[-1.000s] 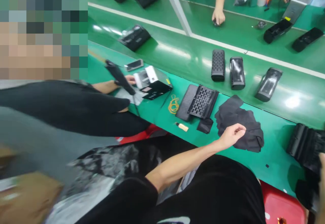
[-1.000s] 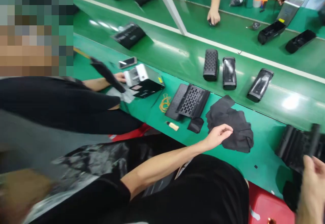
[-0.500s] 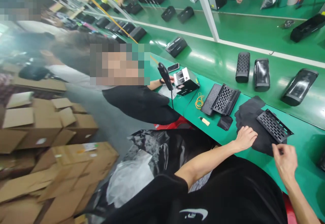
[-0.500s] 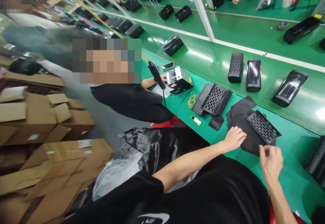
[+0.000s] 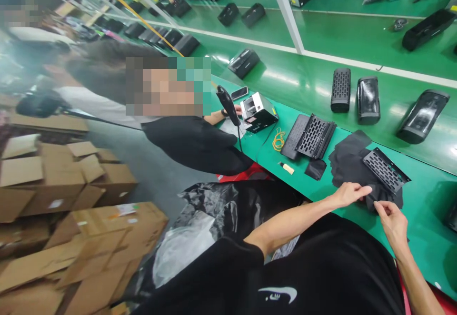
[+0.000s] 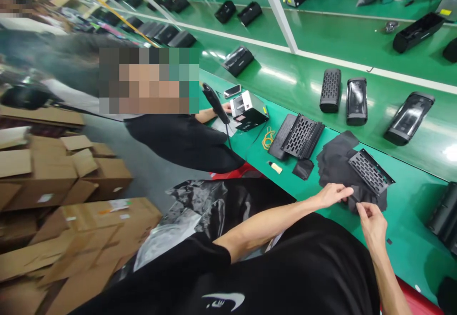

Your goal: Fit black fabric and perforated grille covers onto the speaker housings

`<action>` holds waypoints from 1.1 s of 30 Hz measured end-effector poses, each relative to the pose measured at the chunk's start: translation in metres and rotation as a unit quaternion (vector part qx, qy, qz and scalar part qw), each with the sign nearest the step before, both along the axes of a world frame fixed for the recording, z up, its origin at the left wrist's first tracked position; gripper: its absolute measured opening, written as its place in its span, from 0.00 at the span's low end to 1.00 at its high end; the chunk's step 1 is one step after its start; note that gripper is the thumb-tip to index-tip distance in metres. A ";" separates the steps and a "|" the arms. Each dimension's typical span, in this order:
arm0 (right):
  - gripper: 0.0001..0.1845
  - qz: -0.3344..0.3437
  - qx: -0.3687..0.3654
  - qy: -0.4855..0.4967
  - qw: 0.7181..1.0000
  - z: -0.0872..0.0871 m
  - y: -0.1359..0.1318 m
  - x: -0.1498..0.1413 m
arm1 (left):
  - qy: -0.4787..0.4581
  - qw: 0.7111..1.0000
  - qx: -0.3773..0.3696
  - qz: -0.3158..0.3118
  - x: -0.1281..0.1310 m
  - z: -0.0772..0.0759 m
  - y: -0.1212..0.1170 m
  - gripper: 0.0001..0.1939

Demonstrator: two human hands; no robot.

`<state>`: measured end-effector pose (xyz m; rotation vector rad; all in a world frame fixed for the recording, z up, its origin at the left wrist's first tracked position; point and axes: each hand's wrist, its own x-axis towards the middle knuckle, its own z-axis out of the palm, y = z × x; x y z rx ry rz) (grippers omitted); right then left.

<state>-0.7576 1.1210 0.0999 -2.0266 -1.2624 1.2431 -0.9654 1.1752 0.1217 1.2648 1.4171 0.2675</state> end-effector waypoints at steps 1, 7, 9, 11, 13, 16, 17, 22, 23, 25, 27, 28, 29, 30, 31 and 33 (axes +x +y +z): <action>0.39 -0.013 -0.007 0.016 1.000 0.000 0.000 -0.001 | -0.036 0.999 -0.036 0.008 0.003 0.000 -0.001 0.21; 0.39 -0.077 -0.045 0.109 0.990 -0.001 -0.005 -0.009 | -0.104 0.988 -0.086 0.079 0.007 -0.003 0.001 0.34; 0.39 -0.090 -0.053 0.137 0.985 0.000 -0.005 -0.014 | -0.134 0.980 -0.107 0.098 0.005 -0.003 0.004 0.38; 0.39 -0.095 -0.061 0.169 0.979 0.000 -0.004 -0.020 | -0.156 0.974 -0.131 0.100 0.004 -0.003 0.007 0.40; 0.39 -0.099 -0.070 0.198 0.973 0.000 -0.001 -0.026 | -0.164 0.969 -0.154 0.103 0.004 -0.005 0.009 0.40; 0.40 -0.117 -0.081 0.227 0.963 0.001 0.002 -0.027 | -0.163 0.965 -0.162 0.123 0.003 -0.014 0.010 0.38; 0.40 -0.124 -0.085 0.234 0.961 0.002 0.002 -0.025 | -0.166 0.965 -0.162 0.124 0.003 -0.018 0.010 0.37; 0.41 -0.146 -0.102 0.250 0.952 0.006 0.000 -0.009 | -0.173 0.966 -0.160 0.106 0.002 -0.030 0.009 0.26; 0.40 -0.151 -0.102 0.247 0.952 0.006 0.000 -0.007 | -0.170 0.967 -0.160 0.105 0.001 -0.030 0.010 0.23; 0.38 -0.163 -0.101 0.237 0.952 0.007 -0.001 -0.004 | -0.162 0.968 -0.159 0.105 0.000 -0.027 0.011 0.21; 0.37 -0.175 -0.098 0.233 0.952 0.007 -0.001 -0.004 | -0.161 0.968 -0.164 0.102 -0.001 -0.022 0.012 0.21; 0.37 -0.180 -0.096 0.235 0.950 0.007 -0.001 -0.005 | -0.166 0.967 -0.170 0.096 -0.002 -0.019 0.012 0.21; 0.37 -0.184 -0.096 0.241 0.948 0.007 0.000 -0.007 | -0.175 0.965 -0.178 0.086 -0.002 -0.015 0.012 0.21; 0.38 -0.187 -0.096 0.248 0.946 0.007 0.000 -0.009 | -0.187 0.962 -0.185 0.072 -0.002 -0.012 0.012 0.22; 0.38 -0.189 -0.096 0.257 0.943 0.006 0.001 -0.011 | -0.198 0.960 -0.190 0.058 -0.002 -0.009 0.012 0.23; 0.38 -0.192 -0.097 0.271 0.938 0.005 0.003 -0.016 | -0.206 0.960 -0.188 0.028 0.000 -0.005 0.010 0.24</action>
